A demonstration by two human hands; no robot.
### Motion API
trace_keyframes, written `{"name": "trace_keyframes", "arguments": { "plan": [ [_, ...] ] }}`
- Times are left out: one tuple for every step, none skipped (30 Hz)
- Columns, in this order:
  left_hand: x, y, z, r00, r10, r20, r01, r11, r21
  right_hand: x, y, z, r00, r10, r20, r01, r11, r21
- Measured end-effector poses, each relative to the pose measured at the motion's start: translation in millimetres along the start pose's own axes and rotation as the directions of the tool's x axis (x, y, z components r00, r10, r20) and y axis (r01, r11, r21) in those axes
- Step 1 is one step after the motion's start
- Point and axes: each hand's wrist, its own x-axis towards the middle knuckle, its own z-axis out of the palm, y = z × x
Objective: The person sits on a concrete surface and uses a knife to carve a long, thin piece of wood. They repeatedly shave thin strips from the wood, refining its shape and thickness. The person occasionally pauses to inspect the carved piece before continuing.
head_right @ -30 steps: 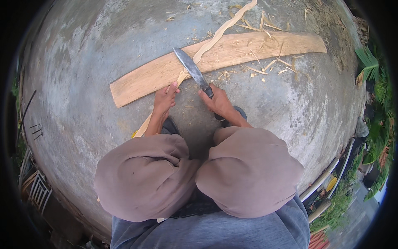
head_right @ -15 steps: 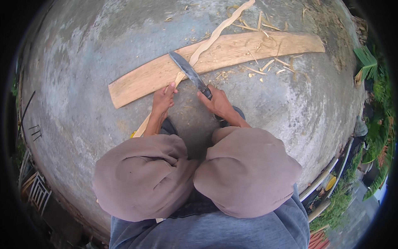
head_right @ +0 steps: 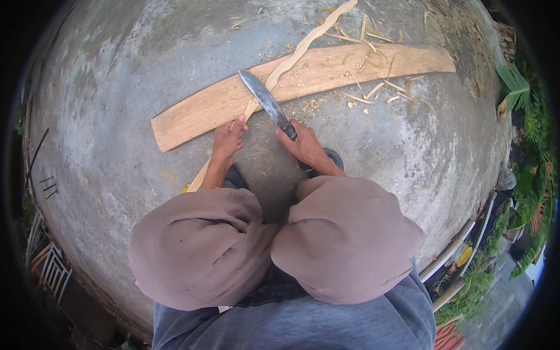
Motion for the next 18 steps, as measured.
{"name": "trace_keyframes", "arguments": {
  "plan": [
    [0.3,-0.5,0.9,1.0,-0.002,0.008,0.002,1.0,0.003,1.8,4.7,1.6,0.999,0.023,-0.035,-0.021,0.998,0.063],
    [0.4,0.0,0.4,1.0,-0.003,0.014,0.003,1.0,0.007,3.3,10.2,3.5,0.999,0.008,-0.051,-0.005,0.998,0.058],
    [0.5,0.6,0.0,1.0,-0.005,0.019,0.004,1.0,0.011,4.2,15.4,5.1,0.998,-0.007,-0.068,0.011,0.999,0.053],
    [0.7,1.2,0.4,1.0,0.002,0.021,-0.003,1.0,0.007,4.7,20.2,5.6,0.996,-0.023,-0.085,0.027,0.998,0.048],
    [0.4,0.6,1.0,1.0,0.008,0.02,-0.008,1.0,0.0,1.8,15.2,3.7,0.998,-0.015,-0.055,0.014,1.0,-0.018],
    [0.0,0.1,1.2,1.0,0.013,0.02,-0.013,1.0,-0.007,-2.9,5.3,0.3,1.0,-0.005,-0.025,0.003,0.996,-0.085],
    [-0.5,0.0,0.3,1.0,-0.001,0.017,0.001,1.0,-0.014,-5.5,0.0,-1.4,1.0,0.007,0.003,-0.006,0.988,-0.152],
    [-0.8,0.2,-1.3,1.0,-0.014,0.014,0.015,1.0,-0.022,-4.7,3.8,0.1,1.0,0.006,-0.008,-0.007,0.992,-0.127],
    [-0.6,1.5,-0.1,1.0,-0.026,0.018,0.027,0.999,-0.026,-3.9,9.4,0.6,1.0,0.005,-0.025,-0.008,0.995,-0.1],
    [0.0,2.8,2.1,1.0,-0.021,0.011,0.022,1.0,-0.019,-3.6,13.5,-0.1,0.999,0.005,-0.042,-0.008,0.997,-0.073],
    [0.5,2.0,2.2,1.0,-0.019,0.0,0.019,1.0,-0.013,-3.7,10.8,-1.9,1.0,-0.012,-0.019,0.009,0.993,-0.115],
    [0.4,1.5,2.3,1.0,-0.016,-0.011,0.016,1.0,-0.008,-3.1,7.4,-5.7,1.0,-0.027,0.004,0.028,0.988,-0.155],
    [0.4,-0.5,0.8,1.0,-0.014,0.001,0.014,1.0,-0.016,-3.5,4.2,-8.2,0.999,-0.042,0.029,0.047,0.98,-0.195],
    [0.5,-2.5,-1.6,1.0,-0.013,0.012,0.013,1.0,-0.024,-5.0,0.6,-8.2,1.0,-0.003,0.012,0.006,0.981,-0.195],
    [1.3,-3.1,-2.4,1.0,-0.009,0.025,0.01,0.999,-0.031,-5.8,-4.8,-7.7,0.999,0.034,-0.008,-0.035,0.981,-0.193],
    [2.2,-4.2,-1.4,1.0,0.006,0.01,-0.006,1.0,-0.003,-6.3,-7.2,-7.3,0.997,0.071,-0.027,-0.075,0.979,-0.191],
    [2.6,-4.7,2.1,1.0,0.022,-0.002,-0.022,0.999,0.024,-7.0,-3.0,-7.1,0.998,-0.056,-0.009,0.051,0.957,-0.286],
    [3.2,-5.1,5.2,0.999,0.037,-0.013,-0.037,0.998,0.052,-7.5,3.8,-6.2,0.984,-0.179,0.021,0.173,0.91,-0.376]
  ]
}}
